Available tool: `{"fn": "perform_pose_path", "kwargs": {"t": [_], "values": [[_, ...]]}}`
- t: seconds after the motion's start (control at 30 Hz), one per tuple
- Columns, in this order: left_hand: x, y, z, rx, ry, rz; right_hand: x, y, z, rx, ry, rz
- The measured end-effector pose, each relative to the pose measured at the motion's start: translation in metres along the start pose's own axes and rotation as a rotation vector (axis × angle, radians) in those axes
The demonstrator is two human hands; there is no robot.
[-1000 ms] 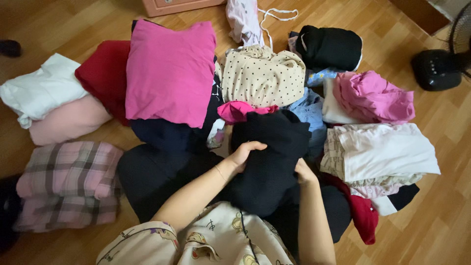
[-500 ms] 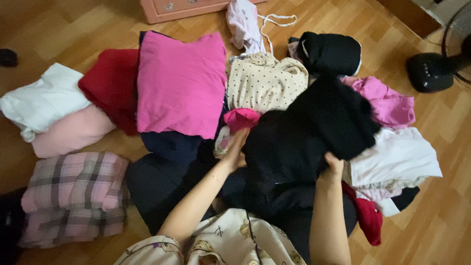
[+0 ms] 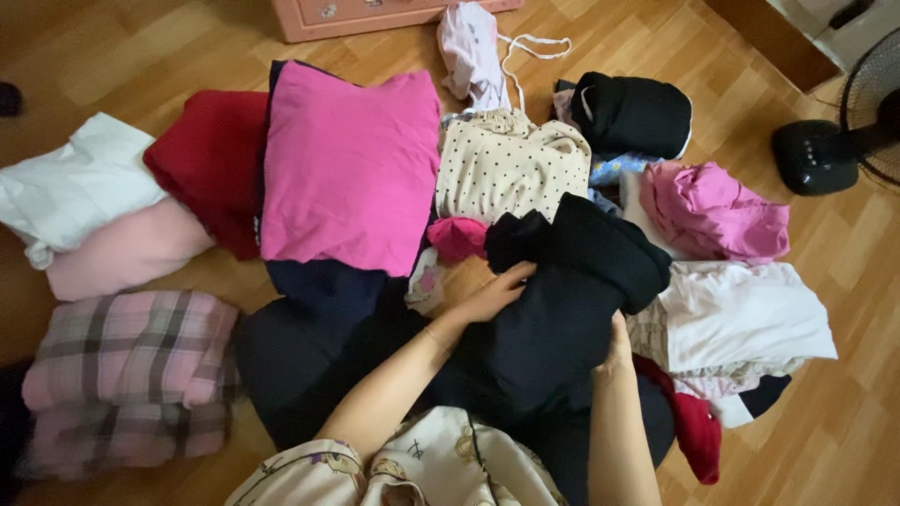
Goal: The person sorts through a pile of clothing on the floor, folding individual items like shirts, pants, and a patterned cloth before placing several of them into a pink plastic drawer.
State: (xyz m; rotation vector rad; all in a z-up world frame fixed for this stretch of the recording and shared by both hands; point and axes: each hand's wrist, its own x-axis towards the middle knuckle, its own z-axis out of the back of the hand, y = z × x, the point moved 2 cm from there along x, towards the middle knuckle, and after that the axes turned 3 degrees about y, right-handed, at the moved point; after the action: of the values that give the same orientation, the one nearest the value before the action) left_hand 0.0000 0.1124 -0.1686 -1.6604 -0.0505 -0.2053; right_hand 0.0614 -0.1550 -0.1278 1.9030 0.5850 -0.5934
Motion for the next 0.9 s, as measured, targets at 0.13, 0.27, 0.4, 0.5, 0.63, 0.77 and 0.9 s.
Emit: {"fn": "perform_pose_path", "kwargs": {"t": [0.13,0.27,0.4,0.5,0.63,0.77,0.9], "values": [[0.031,-0.104,0.022,0.155,0.006,0.08,0.013,0.031,-0.039,-0.011,0.397,0.14],[0.049,-0.244,0.071,-0.195,-0.112,-0.274,0.016,0.085,-0.144,0.176,0.722,0.332],[0.046,-0.29,0.092,0.545,-0.674,-0.193,0.049,0.084,-0.231,0.103,0.558,0.297],[0.057,-0.258,0.083,0.846,-0.674,-0.075,0.074,0.05,-0.246,0.049,0.416,0.187],[0.069,-0.186,0.08,1.033,-0.478,0.075,0.101,0.036,-0.24,-0.122,0.072,0.469],[0.084,-0.15,0.09,1.095,-0.449,0.066,0.075,0.061,-0.24,-1.124,-0.321,1.394],[0.095,-0.141,0.104,1.082,-0.41,0.19,0.067,0.058,-0.261,-1.637,-0.052,1.28]]}}
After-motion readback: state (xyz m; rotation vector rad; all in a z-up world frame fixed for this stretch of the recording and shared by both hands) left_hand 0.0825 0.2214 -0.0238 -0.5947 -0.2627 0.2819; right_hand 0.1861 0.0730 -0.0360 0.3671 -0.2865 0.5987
